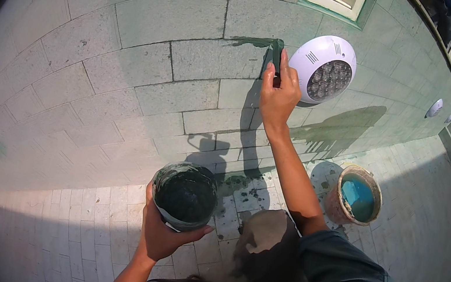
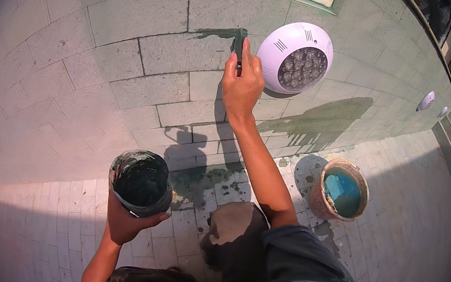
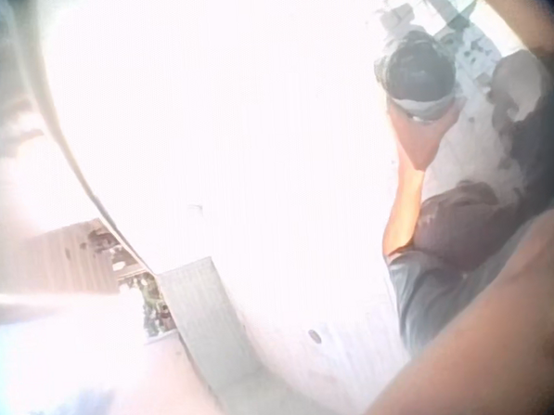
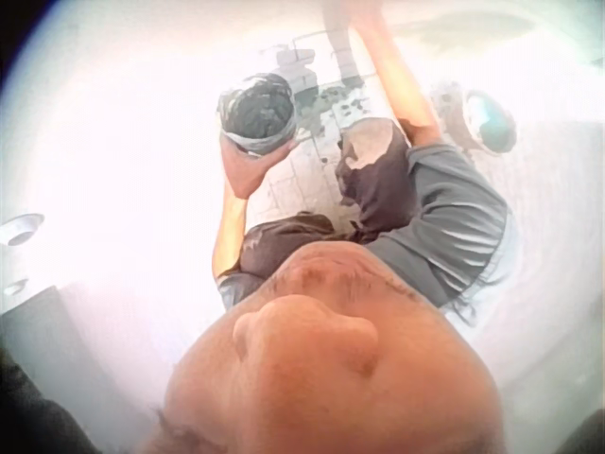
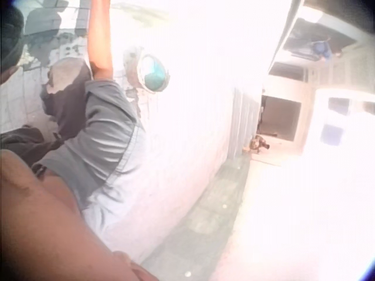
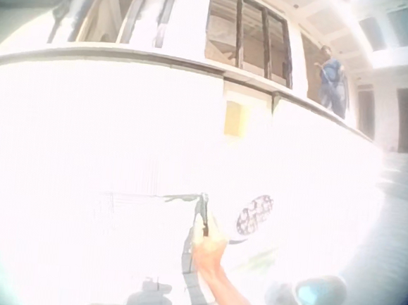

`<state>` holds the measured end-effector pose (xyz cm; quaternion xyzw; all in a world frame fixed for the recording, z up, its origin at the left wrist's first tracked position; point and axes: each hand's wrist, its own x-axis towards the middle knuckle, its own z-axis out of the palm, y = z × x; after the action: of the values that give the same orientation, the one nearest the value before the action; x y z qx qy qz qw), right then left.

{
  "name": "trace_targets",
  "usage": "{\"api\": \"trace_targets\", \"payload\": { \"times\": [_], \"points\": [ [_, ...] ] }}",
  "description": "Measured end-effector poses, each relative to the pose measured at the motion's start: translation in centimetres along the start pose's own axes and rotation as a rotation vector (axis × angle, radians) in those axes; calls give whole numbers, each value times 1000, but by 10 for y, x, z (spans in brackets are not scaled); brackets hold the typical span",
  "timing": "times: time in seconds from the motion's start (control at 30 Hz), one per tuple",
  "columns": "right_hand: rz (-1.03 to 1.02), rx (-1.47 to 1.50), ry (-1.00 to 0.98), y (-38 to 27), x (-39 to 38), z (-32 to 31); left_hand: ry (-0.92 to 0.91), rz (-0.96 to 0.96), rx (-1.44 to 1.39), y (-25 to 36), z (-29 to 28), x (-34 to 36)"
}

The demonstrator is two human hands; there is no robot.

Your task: The person mixes grout in a container and applies it to the gaps between wall tiles using a small tool and a sponge.

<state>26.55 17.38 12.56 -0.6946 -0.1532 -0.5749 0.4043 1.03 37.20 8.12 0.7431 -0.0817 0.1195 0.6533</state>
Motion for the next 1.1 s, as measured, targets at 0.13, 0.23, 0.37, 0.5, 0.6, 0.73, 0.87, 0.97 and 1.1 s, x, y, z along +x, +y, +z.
{"api": "trace_targets", "payload": {
  "times": [0.13,0.23,0.37,0.5,0.6,0.73,0.87,0.97,1.1],
  "points": [
    [-19,-67,-7,10,-1,5,-11,-9,-33,6,1,0],
    [-82,-79,-24,12,-6,21,-38,-6,8,2,1,4],
    [-117,0,-106,-2,-19,41,-59,-10,-17,-1,3,6],
    [-102,79,-69,-11,-14,37,-39,1,2,-6,0,3],
    [-22,53,34,-1,-6,23,-23,0,-13,-1,-1,3],
    [40,-20,44,18,-8,16,-43,-21,4,-1,-3,5],
    [-30,7,-113,10,-22,34,-35,14,31,-4,-2,6],
    [-107,74,-251,-8,-30,46,-41,18,57,-5,-2,6],
    [-6,263,-241,-25,-26,39,-22,-55,-60,4,1,4]
  ]
}}
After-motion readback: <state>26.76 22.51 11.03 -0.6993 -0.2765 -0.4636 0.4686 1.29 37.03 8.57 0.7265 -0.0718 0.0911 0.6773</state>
